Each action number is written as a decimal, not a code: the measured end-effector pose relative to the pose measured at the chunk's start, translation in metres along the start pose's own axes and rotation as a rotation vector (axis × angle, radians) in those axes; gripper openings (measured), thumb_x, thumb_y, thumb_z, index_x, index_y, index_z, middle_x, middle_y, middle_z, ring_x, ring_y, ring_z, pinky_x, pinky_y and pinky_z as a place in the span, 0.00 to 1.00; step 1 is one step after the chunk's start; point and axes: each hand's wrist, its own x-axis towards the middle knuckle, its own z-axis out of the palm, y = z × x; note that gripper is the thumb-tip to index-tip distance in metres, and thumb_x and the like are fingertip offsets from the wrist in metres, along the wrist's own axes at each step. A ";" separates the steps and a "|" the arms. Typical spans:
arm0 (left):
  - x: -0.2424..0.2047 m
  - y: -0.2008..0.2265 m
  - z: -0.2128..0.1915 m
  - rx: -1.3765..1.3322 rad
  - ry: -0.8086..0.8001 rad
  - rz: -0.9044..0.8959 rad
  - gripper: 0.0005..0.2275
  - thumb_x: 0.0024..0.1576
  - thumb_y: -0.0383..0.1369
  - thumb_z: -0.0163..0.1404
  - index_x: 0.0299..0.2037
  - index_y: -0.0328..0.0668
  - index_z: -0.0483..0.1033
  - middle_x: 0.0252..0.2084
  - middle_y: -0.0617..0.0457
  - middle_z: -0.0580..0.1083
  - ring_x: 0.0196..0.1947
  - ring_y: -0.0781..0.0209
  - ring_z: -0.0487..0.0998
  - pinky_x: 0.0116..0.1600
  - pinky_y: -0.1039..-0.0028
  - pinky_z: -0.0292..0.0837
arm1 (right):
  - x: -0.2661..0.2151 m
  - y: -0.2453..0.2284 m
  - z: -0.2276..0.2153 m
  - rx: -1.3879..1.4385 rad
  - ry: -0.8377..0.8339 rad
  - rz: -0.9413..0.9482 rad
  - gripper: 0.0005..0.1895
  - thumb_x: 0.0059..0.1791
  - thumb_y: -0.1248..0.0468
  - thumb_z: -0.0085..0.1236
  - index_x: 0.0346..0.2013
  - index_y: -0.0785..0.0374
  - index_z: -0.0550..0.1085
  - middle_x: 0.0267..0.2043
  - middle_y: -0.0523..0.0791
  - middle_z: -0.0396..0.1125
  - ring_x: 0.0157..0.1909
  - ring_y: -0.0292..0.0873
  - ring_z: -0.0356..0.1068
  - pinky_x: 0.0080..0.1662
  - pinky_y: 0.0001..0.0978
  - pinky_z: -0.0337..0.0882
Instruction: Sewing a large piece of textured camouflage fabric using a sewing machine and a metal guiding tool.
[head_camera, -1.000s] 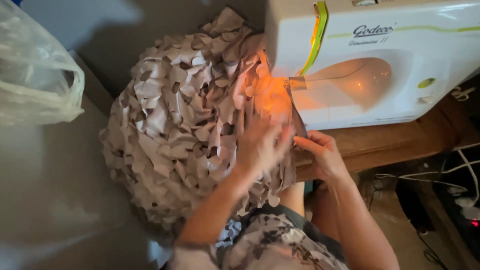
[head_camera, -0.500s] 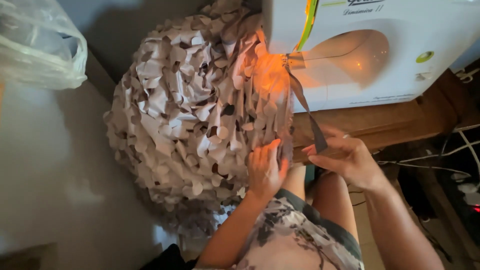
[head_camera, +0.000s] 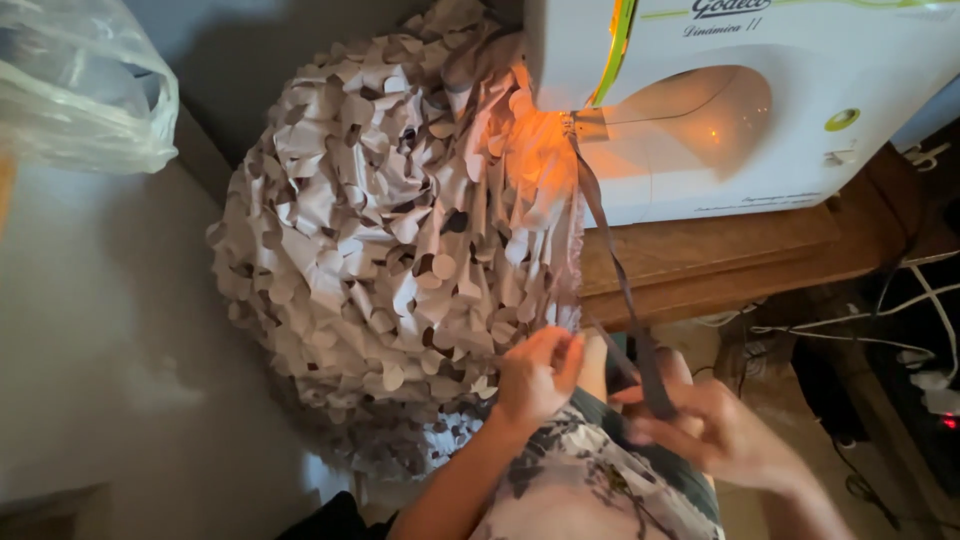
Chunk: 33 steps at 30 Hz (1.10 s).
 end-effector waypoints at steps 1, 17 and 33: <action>0.009 0.011 -0.007 0.000 -0.001 -0.001 0.12 0.65 0.37 0.48 0.29 0.44 0.72 0.23 0.56 0.70 0.19 0.61 0.70 0.26 0.70 0.66 | -0.019 -0.006 -0.009 0.001 -0.001 0.001 0.19 0.45 0.59 0.65 0.50 0.56 0.81 0.31 0.39 0.88 0.25 0.31 0.87 0.28 0.21 0.84; 0.024 0.053 0.062 -1.756 -0.238 -0.865 0.19 0.69 0.51 0.34 0.32 0.49 0.62 0.15 0.60 0.55 0.12 0.70 0.49 0.20 0.78 0.43 | -0.036 0.059 -0.019 0.094 0.270 0.409 0.19 0.48 0.59 0.58 0.53 0.60 0.80 0.56 0.43 0.79 0.56 0.38 0.78 0.59 0.33 0.74; 0.072 0.000 0.062 -1.097 0.003 -0.738 0.14 0.68 0.31 0.44 0.60 0.30 0.71 0.54 0.34 0.76 0.52 0.51 0.80 0.55 0.59 0.78 | 0.155 0.092 -0.021 0.344 0.714 0.305 0.13 0.48 0.64 0.72 0.46 0.57 0.81 0.25 0.51 0.74 0.24 0.44 0.77 0.24 0.30 0.77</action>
